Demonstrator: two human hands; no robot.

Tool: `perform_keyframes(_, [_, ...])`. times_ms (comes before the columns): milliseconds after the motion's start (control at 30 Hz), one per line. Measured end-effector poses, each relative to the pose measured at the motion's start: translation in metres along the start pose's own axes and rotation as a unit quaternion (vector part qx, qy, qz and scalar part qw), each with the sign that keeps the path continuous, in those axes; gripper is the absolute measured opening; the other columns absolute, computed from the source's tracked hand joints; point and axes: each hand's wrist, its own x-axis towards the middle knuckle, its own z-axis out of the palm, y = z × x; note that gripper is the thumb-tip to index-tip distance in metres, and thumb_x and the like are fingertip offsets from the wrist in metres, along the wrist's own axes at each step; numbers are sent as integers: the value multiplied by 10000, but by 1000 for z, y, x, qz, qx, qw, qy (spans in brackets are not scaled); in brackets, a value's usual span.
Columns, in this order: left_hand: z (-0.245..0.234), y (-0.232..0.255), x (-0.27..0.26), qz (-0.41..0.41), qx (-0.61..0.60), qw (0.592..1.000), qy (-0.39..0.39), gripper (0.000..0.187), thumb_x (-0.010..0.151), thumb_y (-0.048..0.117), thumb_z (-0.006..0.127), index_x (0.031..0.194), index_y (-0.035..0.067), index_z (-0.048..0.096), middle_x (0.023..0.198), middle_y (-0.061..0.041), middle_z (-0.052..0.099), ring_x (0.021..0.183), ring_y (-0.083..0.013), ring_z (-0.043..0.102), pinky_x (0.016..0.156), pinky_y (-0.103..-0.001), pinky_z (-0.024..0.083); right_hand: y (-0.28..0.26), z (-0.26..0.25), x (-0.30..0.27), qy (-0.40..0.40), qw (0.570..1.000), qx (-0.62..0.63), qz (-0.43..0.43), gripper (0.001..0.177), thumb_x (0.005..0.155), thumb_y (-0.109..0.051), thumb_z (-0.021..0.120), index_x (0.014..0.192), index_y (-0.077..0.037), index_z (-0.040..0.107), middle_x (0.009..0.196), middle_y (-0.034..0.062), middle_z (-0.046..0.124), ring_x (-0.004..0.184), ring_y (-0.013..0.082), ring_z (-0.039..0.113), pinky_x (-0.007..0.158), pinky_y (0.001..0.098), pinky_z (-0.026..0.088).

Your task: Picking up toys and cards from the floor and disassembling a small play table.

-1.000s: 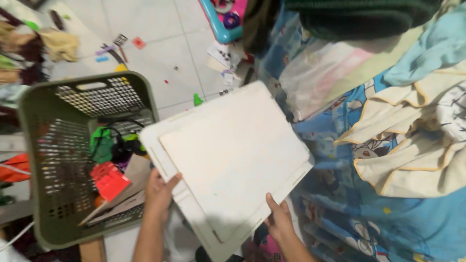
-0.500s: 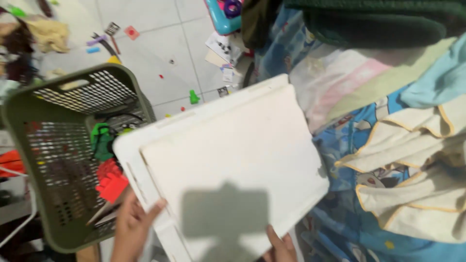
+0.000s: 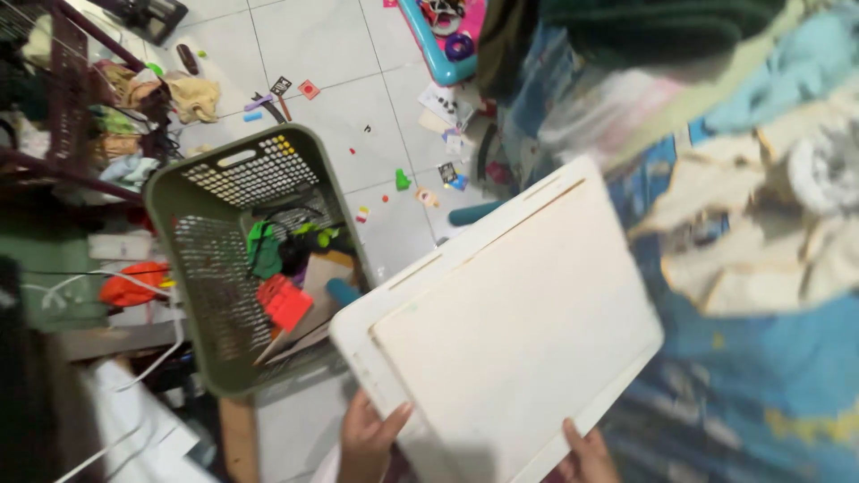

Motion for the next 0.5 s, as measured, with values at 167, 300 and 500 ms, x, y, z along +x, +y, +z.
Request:
perform_keyframes(167, [-12,26,-83,-28,79,996,-27,677,1006,-52,903,1637,7,665,1568,-163,838,1460,-252,774,1238,-433,615,64,-15,-167,92,995,36,21,692,1152,-316,755,1787,-132,552,1718,121,727,1508,323,736,1219,562,625])
perform_keyframes(300, [-10,48,-122,-63,85,993,-55,658,1006,-27,902,1616,32,662,1501,-163,857,1383,-247,812,1189,-416,648,96,-19,-251,132,988,66,50,682,1156,-335,758,1778,-143,556,1713,136,714,1534,374,708,1263,604,604])
perform_keyframes(500, [-37,-8,-194,-152,138,977,-51,588,1038,-12,900,1584,-48,684,1466,-253,879,1323,-294,842,1134,-435,663,170,-96,-309,115,978,173,-19,665,1130,-204,731,1768,-105,573,1665,158,758,1510,341,747,1255,611,603])
